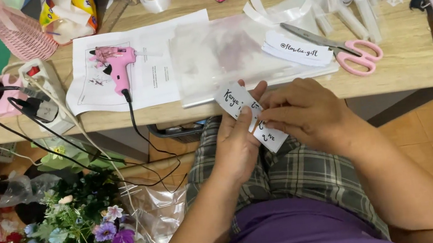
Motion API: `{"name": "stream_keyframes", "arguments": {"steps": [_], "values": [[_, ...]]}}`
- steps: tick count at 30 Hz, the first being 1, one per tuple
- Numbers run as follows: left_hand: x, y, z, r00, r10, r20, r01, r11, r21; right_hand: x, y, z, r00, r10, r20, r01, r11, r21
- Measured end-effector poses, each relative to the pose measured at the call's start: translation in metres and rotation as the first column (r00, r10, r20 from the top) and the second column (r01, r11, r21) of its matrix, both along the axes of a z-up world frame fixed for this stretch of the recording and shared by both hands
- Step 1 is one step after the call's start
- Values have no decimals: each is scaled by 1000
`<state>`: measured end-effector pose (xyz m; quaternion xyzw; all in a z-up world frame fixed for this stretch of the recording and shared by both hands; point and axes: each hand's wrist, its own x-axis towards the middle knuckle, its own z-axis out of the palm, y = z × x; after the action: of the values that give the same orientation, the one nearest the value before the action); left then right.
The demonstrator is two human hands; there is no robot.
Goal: Assembling and labeling plastic gift bags with decorative tags and ribbons at a design station.
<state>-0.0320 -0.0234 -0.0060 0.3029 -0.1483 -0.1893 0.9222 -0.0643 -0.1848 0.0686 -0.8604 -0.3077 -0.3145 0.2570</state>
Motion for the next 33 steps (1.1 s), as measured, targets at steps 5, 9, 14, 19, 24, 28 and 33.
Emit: {"name": "stream_keyframes", "arguments": {"steps": [5, 9, 14, 19, 24, 28, 33], "values": [[-8, -7, -8, 996, -1, 90, -7, 997, 81, -10, 2, -14, 981, -192, -8, 193, 980, 53], [-19, -4, -2, 987, -25, 158, -1, 987, 159, -19, 10, -24, 956, -293, -22, 293, 947, 136], [-44, 2, 22, 993, -53, 104, 40, 992, 121, -29, -4, -32, 950, -301, -89, 313, 886, 341], [-51, 12, 21, 989, -134, 59, 132, 990, 43, -33, -30, -15, 966, -235, -110, 250, 726, 640], [-49, 19, 20, 971, -169, -171, 109, 942, -316, 25, -112, -36, 697, -598, 396, 680, 726, -101], [-48, 24, 23, 968, -115, -224, 59, 968, -242, -6, -77, -8, 827, -556, 86, 560, 827, -49], [-48, 14, 13, 977, -113, -179, 93, 989, -118, -53, 3, 5, 997, 69, -19, -70, 995, -73]]}}
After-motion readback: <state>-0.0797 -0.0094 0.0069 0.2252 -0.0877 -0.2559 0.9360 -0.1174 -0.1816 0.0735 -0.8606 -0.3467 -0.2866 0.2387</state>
